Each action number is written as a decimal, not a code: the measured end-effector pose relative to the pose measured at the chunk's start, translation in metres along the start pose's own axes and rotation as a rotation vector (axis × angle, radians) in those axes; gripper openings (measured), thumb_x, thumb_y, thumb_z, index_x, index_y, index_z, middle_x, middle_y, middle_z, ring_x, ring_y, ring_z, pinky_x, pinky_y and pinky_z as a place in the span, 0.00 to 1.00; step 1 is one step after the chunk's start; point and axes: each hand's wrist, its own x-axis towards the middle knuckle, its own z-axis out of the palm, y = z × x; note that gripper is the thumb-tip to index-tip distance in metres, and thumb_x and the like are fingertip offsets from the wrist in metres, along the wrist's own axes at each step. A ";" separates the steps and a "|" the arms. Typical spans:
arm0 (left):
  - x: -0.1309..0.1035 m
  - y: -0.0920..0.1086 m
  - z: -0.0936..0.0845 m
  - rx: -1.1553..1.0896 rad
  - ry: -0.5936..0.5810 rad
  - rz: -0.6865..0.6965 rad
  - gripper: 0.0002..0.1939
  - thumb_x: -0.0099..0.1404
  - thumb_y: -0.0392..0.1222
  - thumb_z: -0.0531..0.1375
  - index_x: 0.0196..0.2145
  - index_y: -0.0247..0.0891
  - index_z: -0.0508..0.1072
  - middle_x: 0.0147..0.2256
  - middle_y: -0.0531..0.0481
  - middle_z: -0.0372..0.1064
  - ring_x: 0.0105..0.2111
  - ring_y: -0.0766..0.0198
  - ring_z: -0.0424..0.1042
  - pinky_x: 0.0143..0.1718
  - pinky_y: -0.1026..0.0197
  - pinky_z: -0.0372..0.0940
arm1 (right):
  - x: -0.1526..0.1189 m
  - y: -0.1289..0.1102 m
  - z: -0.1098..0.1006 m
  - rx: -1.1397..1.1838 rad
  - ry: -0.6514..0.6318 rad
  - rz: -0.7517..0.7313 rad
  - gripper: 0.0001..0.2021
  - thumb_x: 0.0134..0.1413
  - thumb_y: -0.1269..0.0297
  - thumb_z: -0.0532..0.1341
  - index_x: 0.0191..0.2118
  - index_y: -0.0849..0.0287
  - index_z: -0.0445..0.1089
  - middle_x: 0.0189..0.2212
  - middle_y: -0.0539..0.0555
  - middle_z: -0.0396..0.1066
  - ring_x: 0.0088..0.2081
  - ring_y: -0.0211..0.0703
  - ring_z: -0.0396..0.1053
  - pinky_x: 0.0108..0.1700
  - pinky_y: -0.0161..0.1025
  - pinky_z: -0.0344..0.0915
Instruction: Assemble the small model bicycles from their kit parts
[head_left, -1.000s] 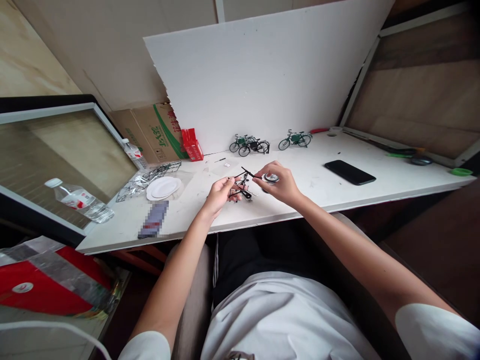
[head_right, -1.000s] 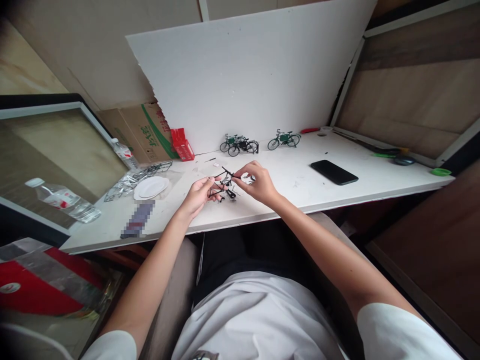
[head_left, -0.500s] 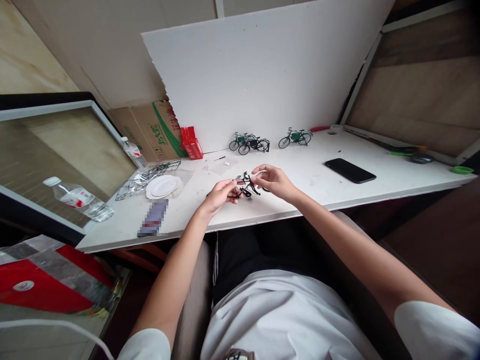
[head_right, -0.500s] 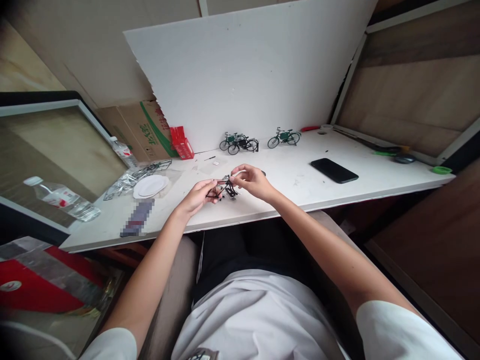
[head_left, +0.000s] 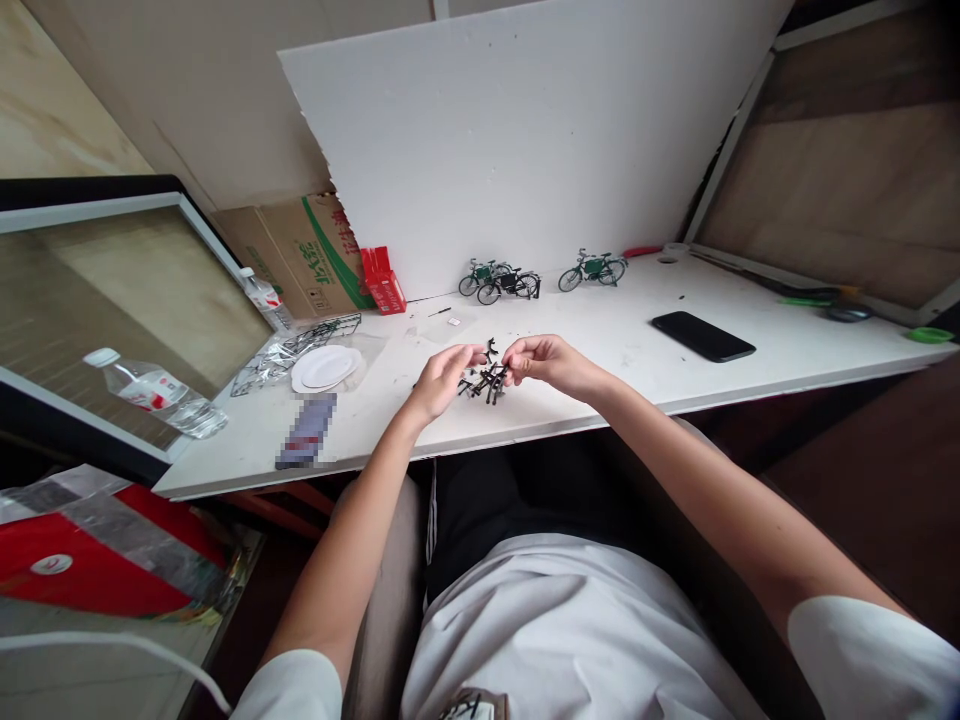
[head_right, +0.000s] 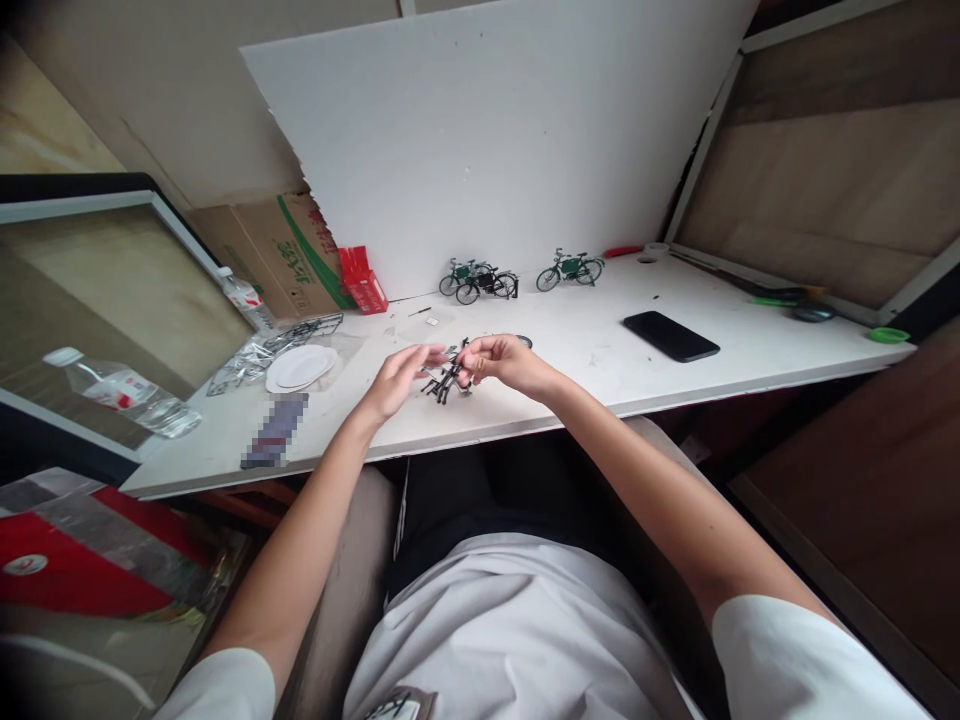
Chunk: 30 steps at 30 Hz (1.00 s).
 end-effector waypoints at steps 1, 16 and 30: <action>-0.002 0.003 0.002 0.016 0.042 0.078 0.27 0.77 0.63 0.59 0.51 0.37 0.84 0.52 0.38 0.82 0.56 0.51 0.78 0.58 0.55 0.69 | 0.000 -0.001 0.000 -0.005 0.041 -0.007 0.25 0.51 0.40 0.77 0.39 0.58 0.80 0.32 0.55 0.83 0.34 0.42 0.78 0.42 0.42 0.73; -0.023 0.012 0.045 0.153 0.197 0.329 0.15 0.67 0.49 0.73 0.50 0.44 0.85 0.51 0.41 0.82 0.56 0.47 0.78 0.66 0.48 0.66 | -0.003 -0.014 0.016 -0.001 0.192 -0.110 0.25 0.51 0.37 0.77 0.35 0.57 0.79 0.31 0.54 0.82 0.30 0.40 0.74 0.33 0.38 0.71; -0.008 0.003 0.032 -0.238 0.140 0.154 0.21 0.60 0.50 0.78 0.47 0.36 0.84 0.45 0.41 0.84 0.45 0.54 0.84 0.54 0.53 0.75 | -0.006 -0.022 0.032 -0.024 0.241 -0.129 0.23 0.50 0.40 0.78 0.34 0.57 0.80 0.29 0.53 0.79 0.29 0.38 0.72 0.30 0.37 0.68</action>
